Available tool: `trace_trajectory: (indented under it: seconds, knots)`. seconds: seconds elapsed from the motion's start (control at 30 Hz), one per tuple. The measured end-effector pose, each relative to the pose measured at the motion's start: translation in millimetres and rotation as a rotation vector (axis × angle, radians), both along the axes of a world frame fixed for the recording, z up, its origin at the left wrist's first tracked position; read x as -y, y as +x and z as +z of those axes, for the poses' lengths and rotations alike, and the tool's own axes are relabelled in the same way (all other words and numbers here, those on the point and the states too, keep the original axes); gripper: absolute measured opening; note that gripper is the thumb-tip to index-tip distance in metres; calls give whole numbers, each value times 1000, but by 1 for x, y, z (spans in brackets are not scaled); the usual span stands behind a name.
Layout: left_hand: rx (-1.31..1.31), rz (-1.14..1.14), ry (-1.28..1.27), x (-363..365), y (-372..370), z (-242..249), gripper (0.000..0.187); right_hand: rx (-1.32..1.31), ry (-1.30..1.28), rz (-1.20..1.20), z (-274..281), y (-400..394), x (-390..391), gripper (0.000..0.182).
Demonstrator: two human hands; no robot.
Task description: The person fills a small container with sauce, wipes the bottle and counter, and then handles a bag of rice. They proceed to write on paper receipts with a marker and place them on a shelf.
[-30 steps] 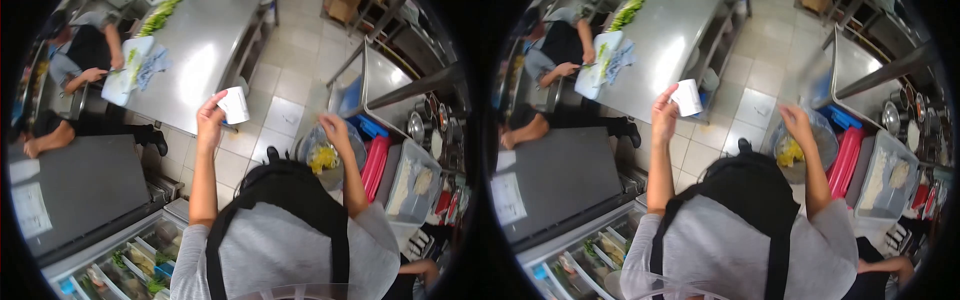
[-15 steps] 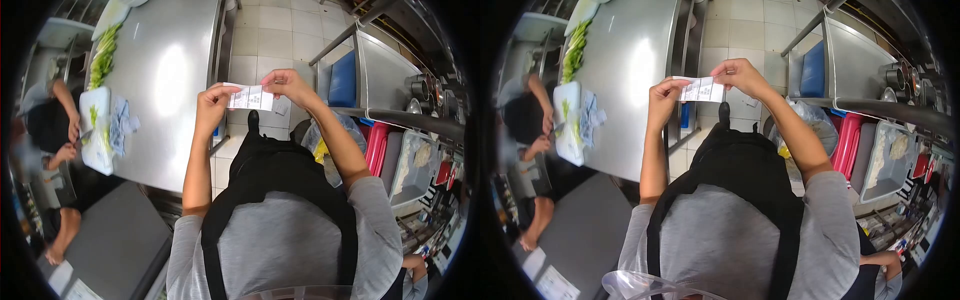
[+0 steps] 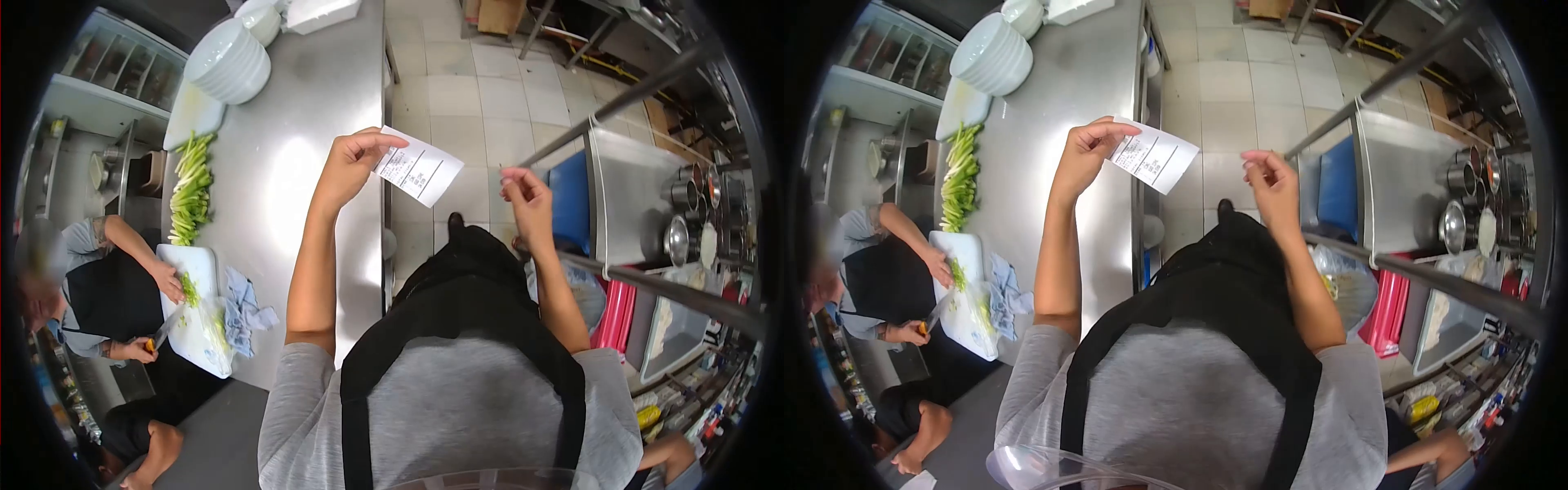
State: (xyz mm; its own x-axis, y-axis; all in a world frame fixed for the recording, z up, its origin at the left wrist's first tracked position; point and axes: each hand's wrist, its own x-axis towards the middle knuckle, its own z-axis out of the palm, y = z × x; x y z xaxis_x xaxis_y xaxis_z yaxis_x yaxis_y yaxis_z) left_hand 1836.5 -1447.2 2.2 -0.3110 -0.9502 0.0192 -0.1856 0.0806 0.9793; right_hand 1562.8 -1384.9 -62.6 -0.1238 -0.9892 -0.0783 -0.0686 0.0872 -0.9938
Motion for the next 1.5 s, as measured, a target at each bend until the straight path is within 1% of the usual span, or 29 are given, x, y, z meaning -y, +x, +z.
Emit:
trace_trajectory:
  seconds: [0.03, 0.1, 0.13, 0.2, 0.23, 0.27, 0.37, 0.4, 0.47, 0.53, 0.6, 0.63, 0.67, 0.73, 0.8, 0.87, 0.93, 1.0, 1.07, 1.13, 1.17, 1.2, 1.27, 1.33, 1.37, 1.4, 1.43, 1.47, 1.5]
  knots:
    - [14, -8, -7, 11, 2, 7, 30, 1, -14, 16, 0, 7, 12, 13]
    - [21, 17, -38, 33, 4, 16, 30, 9, -162, 152, 2, 25, 39, 11]
    - [28, 24, -58, 41, 5, 20, 30, 18, -173, 178, 6, 31, 51, 11]
    - [41, 55, -82, 64, 12, 23, 30, -163, -390, 215, 17, 41, 81, 12]
    - [43, 57, -100, 76, 14, 26, 30, -215, -513, 241, 20, 43, 97, 16]
    - [54, 88, -116, 89, 15, 30, 30, -200, -534, 267, 23, 46, 114, 16]
    - [112, 155, -123, 122, 15, 42, 30, -207, -718, 222, 28, 48, 163, 25]
    - [106, 191, -131, 133, 12, 46, 29, -180, -732, 250, 28, 47, 179, 25]
    - [120, 257, -158, 153, 12, 58, 29, -235, -844, 299, 31, 42, 213, 25]
    - [176, 299, -155, 174, 9, 65, 29, -186, -866, 390, 39, 42, 245, 25]
    - [184, 336, -176, 192, 9, 68, 27, -137, -921, 534, 46, 47, 268, 24]
    - [170, 368, -192, 199, 10, 70, 26, -119, -891, 580, 45, 53, 279, 24]
    - [155, 403, -209, 205, 12, 73, 25, -110, -890, 595, 45, 59, 289, 24]
    - [153, 445, -212, 215, 19, 77, 24, -60, -1054, 635, 45, 75, 309, 27]
    - [214, 498, -183, 223, 31, 78, 24, -31, -1056, 668, 44, 92, 323, 29]
    - [206, 521, -221, 228, 45, 76, 24, -35, -1136, 643, 43, 107, 330, 29]
    - [191, 531, -259, 231, 55, 73, 23, -75, -1131, 645, 45, 118, 335, 29]
    - [187, 563, -284, 236, 65, 75, 25, -245, -1301, 515, 56, 134, 347, 28]
    - [163, 600, -302, 235, 76, 76, 25, -258, -1341, 515, 55, 153, 357, 27]
    - [102, 632, -320, 233, 89, 75, 24, -342, -1456, 527, 60, 177, 368, 27]
    - [158, 654, -323, 228, 95, 77, 22, -302, -1488, 566, 59, 191, 376, 28]
    - [158, 705, -315, 224, 102, 74, 21, -279, -1517, 561, 64, 203, 383, 28]
    - [168, 805, -321, 213, 114, 72, 21, -207, -1555, 666, 77, 230, 395, 26]
    - [-20, 912, -211, 196, 127, 68, 21, -141, -1649, 642, 96, 261, 404, 29]
    - [-15, 942, -227, 187, 133, 66, 21, -113, -1694, 753, 103, 274, 407, 32]
    - [-70, 1020, -151, 177, 139, 63, 22, -85, -1732, 864, 109, 288, 411, 36]
    - [-127, 1096, -75, 167, 142, 64, 24, 37, -1799, 843, 121, 305, 410, 39]
    - [-122, 1125, -89, 157, 143, 65, 24, 67, -1814, 857, 128, 324, 410, 39]
    - [-238, 1224, -162, 147, 140, 71, 27, 79, -1747, 909, 134, 343, 410, 37]
